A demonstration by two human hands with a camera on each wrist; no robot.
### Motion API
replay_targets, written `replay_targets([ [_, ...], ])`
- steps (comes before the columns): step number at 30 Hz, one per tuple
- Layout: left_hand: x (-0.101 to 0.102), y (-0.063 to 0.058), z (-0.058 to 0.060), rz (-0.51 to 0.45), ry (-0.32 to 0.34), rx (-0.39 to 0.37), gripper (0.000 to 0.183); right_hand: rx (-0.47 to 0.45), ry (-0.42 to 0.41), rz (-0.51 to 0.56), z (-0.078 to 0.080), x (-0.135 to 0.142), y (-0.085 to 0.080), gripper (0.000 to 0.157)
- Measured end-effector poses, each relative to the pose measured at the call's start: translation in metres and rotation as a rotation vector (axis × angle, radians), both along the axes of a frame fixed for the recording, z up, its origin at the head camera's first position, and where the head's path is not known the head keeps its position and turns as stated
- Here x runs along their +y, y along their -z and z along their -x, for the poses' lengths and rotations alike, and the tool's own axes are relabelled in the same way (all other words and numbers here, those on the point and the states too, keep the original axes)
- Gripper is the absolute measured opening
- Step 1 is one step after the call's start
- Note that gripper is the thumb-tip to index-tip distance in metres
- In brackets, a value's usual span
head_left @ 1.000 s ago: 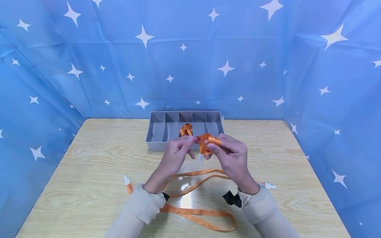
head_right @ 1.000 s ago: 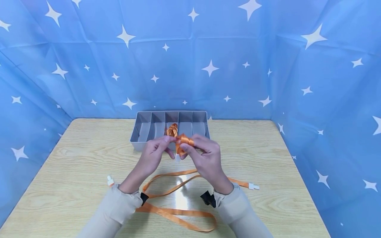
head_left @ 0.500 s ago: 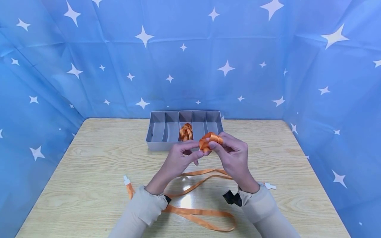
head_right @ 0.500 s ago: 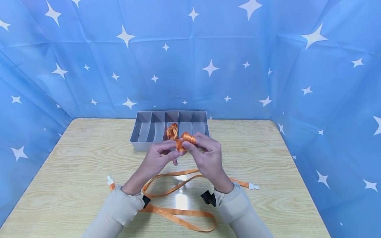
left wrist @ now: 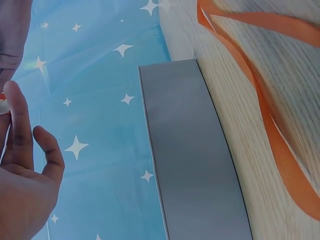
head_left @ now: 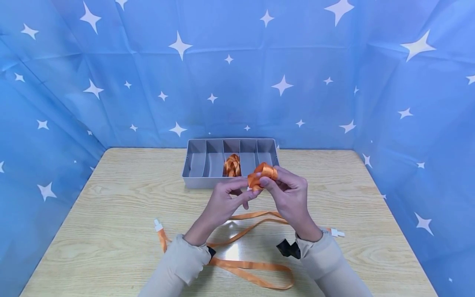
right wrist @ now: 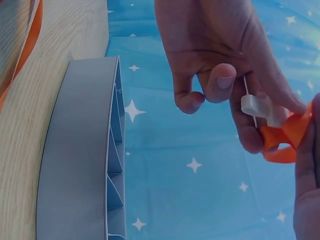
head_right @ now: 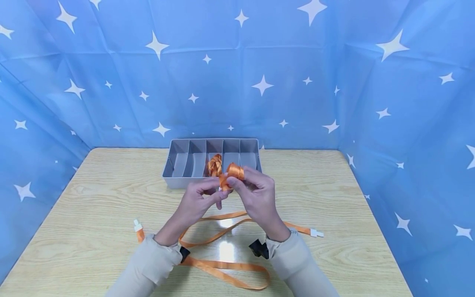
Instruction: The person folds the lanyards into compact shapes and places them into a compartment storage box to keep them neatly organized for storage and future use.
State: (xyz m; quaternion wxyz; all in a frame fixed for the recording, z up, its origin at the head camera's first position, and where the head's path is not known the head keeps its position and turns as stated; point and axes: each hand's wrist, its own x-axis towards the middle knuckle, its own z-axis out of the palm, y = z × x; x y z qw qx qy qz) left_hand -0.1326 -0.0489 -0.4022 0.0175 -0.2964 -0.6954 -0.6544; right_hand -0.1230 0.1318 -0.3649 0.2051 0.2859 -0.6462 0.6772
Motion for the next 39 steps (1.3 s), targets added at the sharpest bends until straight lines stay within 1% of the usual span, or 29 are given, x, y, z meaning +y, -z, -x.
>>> replay_targets([
  [6, 0.0022, 0.0004, -0.0013, -0.001, -0.022, 0.04, 0.016, 0.0, -0.013, 0.006, 0.0008, 0.0001, 0.0007, 0.027],
  [10, 0.0028, 0.001, -0.002, 0.0, -0.027, 0.035, 0.015, 0.002, -0.007, -0.001, 0.0008, 0.0004, 0.0006, 0.029],
  [13, 0.0023, 0.0017, -0.0022, 0.011, -0.033, 0.035, 0.015, -0.008, 0.008, -0.006, 0.0004, 0.0006, 0.0004, 0.026],
  [15, 0.0016, 0.0029, -0.002, 0.022, -0.038, 0.034, 0.015, -0.029, 0.033, -0.014, -0.0002, 0.0011, 0.0002, 0.022],
  [18, 0.0003, 0.0037, -0.0023, 0.043, -0.045, 0.032, 0.016, -0.089, 0.062, -0.019, -0.0015, 0.0019, -0.0007, 0.017],
  [21, -0.0008, 0.0038, -0.0028, 0.063, -0.055, 0.031, 0.016, -0.155, 0.064, -0.016, -0.0024, 0.0027, -0.0017, 0.018],
  [25, -0.0012, 0.0039, -0.0031, 0.074, -0.059, 0.003, 0.016, -0.196, 0.054, -0.007, -0.0021, 0.0034, -0.0018, 0.019],
  [29, -0.0007, 0.0041, -0.0028, 0.065, -0.054, -0.029, 0.016, -0.194, 0.053, -0.011, -0.0013, 0.0042, -0.0014, 0.02],
  [34, -0.0005, 0.0045, -0.0021, 0.061, -0.05, -0.039, 0.017, -0.19, 0.031, -0.008, -0.0009, 0.0048, -0.0003, 0.021],
  [39, -0.0004, 0.0058, -0.0012, 0.059, -0.042, -0.058, 0.017, -0.198, 0.043, -0.024, -0.0001, 0.0056, 0.0008, 0.02],
])
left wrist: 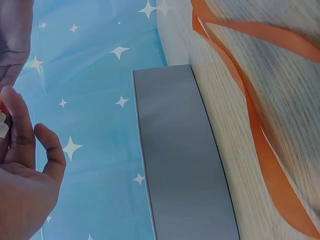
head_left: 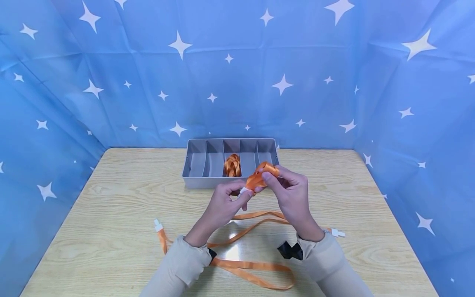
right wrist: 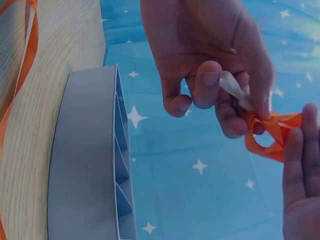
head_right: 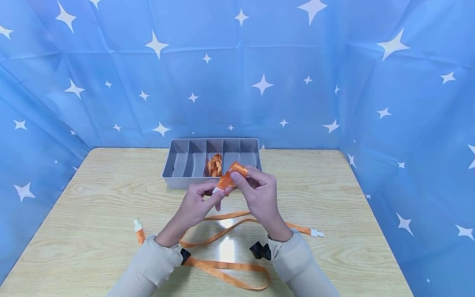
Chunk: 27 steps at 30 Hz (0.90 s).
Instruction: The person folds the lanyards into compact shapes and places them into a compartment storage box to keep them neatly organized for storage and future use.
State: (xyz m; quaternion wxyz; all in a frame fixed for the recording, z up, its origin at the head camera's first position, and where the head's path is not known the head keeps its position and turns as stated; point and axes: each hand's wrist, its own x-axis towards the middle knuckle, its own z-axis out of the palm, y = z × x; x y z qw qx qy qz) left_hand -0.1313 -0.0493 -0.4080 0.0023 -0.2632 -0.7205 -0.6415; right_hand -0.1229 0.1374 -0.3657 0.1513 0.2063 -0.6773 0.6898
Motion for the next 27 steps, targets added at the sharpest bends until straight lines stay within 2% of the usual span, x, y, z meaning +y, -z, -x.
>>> replay_targets([
  [5, 0.001, 0.0, 0.001, 0.011, 0.007, -0.002, 0.016, -0.062, -0.016, -0.004, -0.001, 0.003, -0.002, 0.021],
  [11, 0.002, 0.002, 0.002, 0.042, -0.001, -0.004, 0.017, -0.246, -0.11, 0.104, -0.003, 0.004, -0.009, 0.027],
  [15, 0.002, 0.005, 0.002, 0.025, 0.006, -0.005, 0.016, -0.363, -0.124, 0.138, -0.003, 0.006, -0.011, 0.028],
  [18, 0.002, 0.006, 0.003, 0.011, 0.008, -0.003, 0.016, -0.416, -0.147, 0.157, -0.004, 0.009, -0.011, 0.027],
  [21, 0.001, 0.007, 0.004, 0.001, 0.004, -0.002, 0.015, -0.415, -0.223, 0.184, -0.004, 0.012, -0.011, 0.026],
  [27, 0.001, 0.003, 0.004, -0.006, -0.012, -0.002, 0.013, -0.383, -0.454, 0.219, -0.002, 0.018, -0.01, 0.03],
])
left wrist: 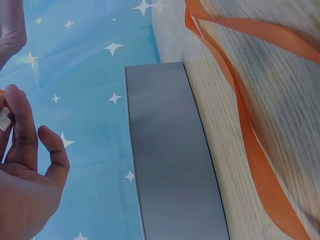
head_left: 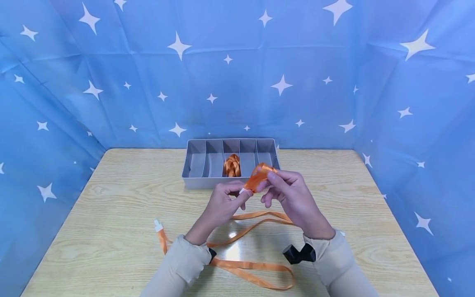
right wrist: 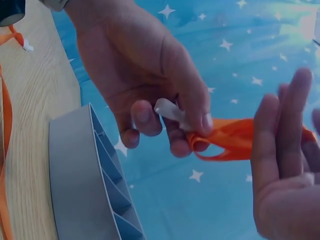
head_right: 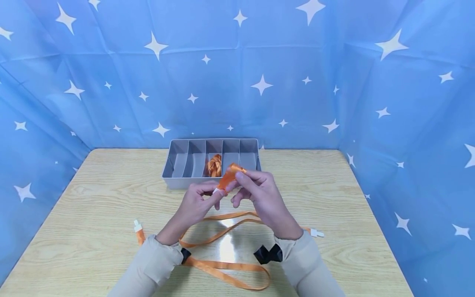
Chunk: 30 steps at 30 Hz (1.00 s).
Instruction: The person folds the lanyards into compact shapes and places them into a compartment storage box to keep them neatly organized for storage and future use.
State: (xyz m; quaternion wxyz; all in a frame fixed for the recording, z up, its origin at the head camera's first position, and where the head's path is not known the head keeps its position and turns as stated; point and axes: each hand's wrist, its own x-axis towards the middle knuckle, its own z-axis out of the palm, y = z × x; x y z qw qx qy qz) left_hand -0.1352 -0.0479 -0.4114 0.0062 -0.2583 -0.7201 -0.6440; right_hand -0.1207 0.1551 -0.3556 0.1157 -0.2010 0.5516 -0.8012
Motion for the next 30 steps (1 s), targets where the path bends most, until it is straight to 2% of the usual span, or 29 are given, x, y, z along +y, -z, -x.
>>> replay_targets([
  [5, -0.001, -0.017, -0.007, -0.004, -0.005, 0.022, 0.013, 0.03, -0.128, 0.003, 0.001, 0.003, 0.001, 0.037],
  [8, -0.002, -0.027, -0.01, -0.017, -0.001, 0.034, 0.013, 0.057, -0.166, 0.015, 0.001, 0.004, 0.003, 0.04],
  [11, -0.003, -0.03, -0.011, -0.022, -0.003, 0.026, 0.014, 0.088, -0.184, 0.022, 0.001, 0.004, 0.007, 0.044],
  [21, -0.003, -0.03, -0.011, -0.029, -0.042, -0.061, 0.018, 0.205, -0.134, -0.137, -0.002, 0.001, 0.013, 0.049],
  [25, -0.003, -0.031, -0.011, -0.04, -0.038, -0.107, 0.018, 0.246, -0.15, -0.143, -0.003, -0.001, 0.014, 0.052],
  [27, -0.004, -0.032, -0.012, -0.047, -0.038, -0.13, 0.019, 0.28, -0.154, -0.148, -0.003, -0.002, 0.015, 0.054],
  [30, -0.004, -0.033, -0.013, -0.06, -0.033, -0.158, 0.019, 0.357, -0.111, -0.237, -0.004, -0.003, 0.017, 0.054],
])
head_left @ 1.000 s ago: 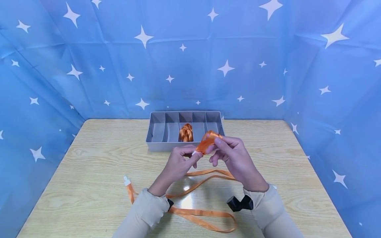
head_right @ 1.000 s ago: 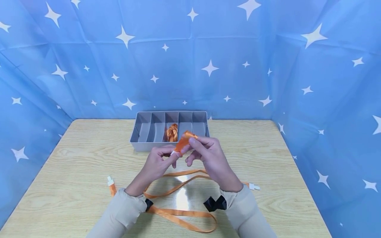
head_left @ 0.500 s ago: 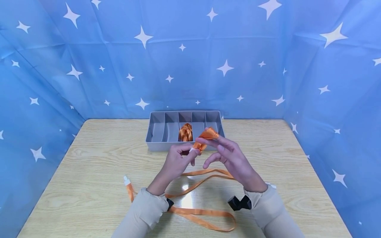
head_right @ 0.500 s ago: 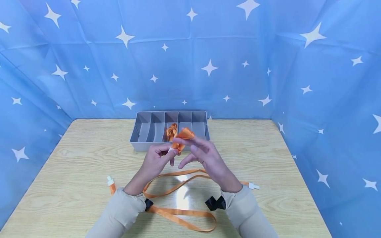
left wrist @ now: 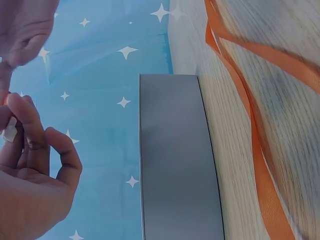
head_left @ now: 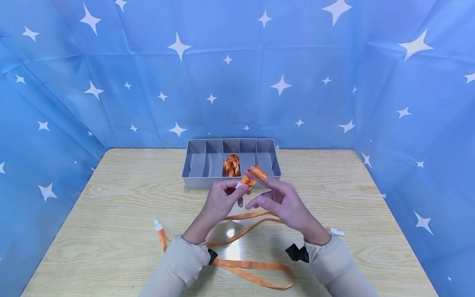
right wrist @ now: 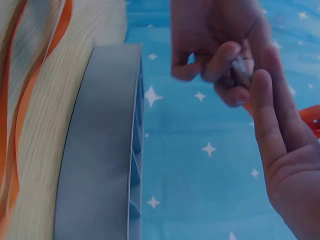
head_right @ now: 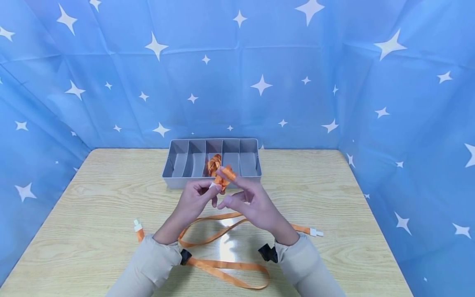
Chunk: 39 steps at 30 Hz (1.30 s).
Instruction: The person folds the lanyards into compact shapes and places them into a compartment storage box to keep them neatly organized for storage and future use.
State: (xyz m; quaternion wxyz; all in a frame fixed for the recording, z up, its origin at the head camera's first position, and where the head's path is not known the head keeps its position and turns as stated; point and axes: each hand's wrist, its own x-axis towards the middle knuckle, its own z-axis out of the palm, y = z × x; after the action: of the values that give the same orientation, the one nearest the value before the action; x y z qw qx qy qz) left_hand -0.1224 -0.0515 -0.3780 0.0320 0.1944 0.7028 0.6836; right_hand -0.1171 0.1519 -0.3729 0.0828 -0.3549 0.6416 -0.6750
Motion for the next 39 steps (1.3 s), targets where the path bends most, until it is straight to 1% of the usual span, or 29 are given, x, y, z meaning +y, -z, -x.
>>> replay_targets([
  [4, 0.0, -0.001, -0.001, -0.009, 0.009, -0.04, 0.02, 0.122, 0.095, -0.144, 0.001, -0.002, 0.007, 0.057],
  [7, -0.001, -0.002, -0.001, -0.005, 0.004, -0.085, 0.021, 0.189, 0.123, -0.214, 0.001, -0.004, 0.012, 0.06],
  [11, -0.002, -0.004, -0.002, 0.003, -0.008, -0.135, 0.021, 0.258, 0.152, -0.287, 0.001, -0.007, 0.014, 0.062],
  [16, -0.002, -0.005, -0.002, 0.005, -0.003, -0.154, 0.021, 0.322, 0.2, -0.351, 0.001, -0.01, 0.015, 0.06],
  [19, -0.001, 0.008, 0.003, -0.002, -0.002, -0.145, 0.023, 0.362, 0.225, -0.379, 0.001, -0.009, 0.018, 0.058],
  [23, -0.001, 0.027, 0.01, -0.009, -0.007, -0.136, 0.024, 0.394, 0.248, -0.429, 0.002, -0.008, 0.021, 0.057],
  [25, -0.001, 0.027, 0.009, -0.009, -0.008, -0.141, 0.024, 0.409, 0.26, -0.459, 0.001, -0.007, 0.022, 0.057],
  [27, 0.0, 0.026, 0.009, -0.016, -0.006, -0.147, 0.024, 0.444, 0.276, -0.489, 0.001, -0.007, 0.023, 0.055],
  [33, 0.0, 0.026, 0.007, -0.027, 0.02, -0.173, 0.023, 0.556, 0.327, -0.585, 0.003, -0.006, 0.026, 0.045],
  [39, -0.002, 0.026, 0.007, -0.008, 0.062, -0.174, 0.027, 0.609, 0.342, -0.621, 0.003, -0.005, 0.027, 0.039],
])
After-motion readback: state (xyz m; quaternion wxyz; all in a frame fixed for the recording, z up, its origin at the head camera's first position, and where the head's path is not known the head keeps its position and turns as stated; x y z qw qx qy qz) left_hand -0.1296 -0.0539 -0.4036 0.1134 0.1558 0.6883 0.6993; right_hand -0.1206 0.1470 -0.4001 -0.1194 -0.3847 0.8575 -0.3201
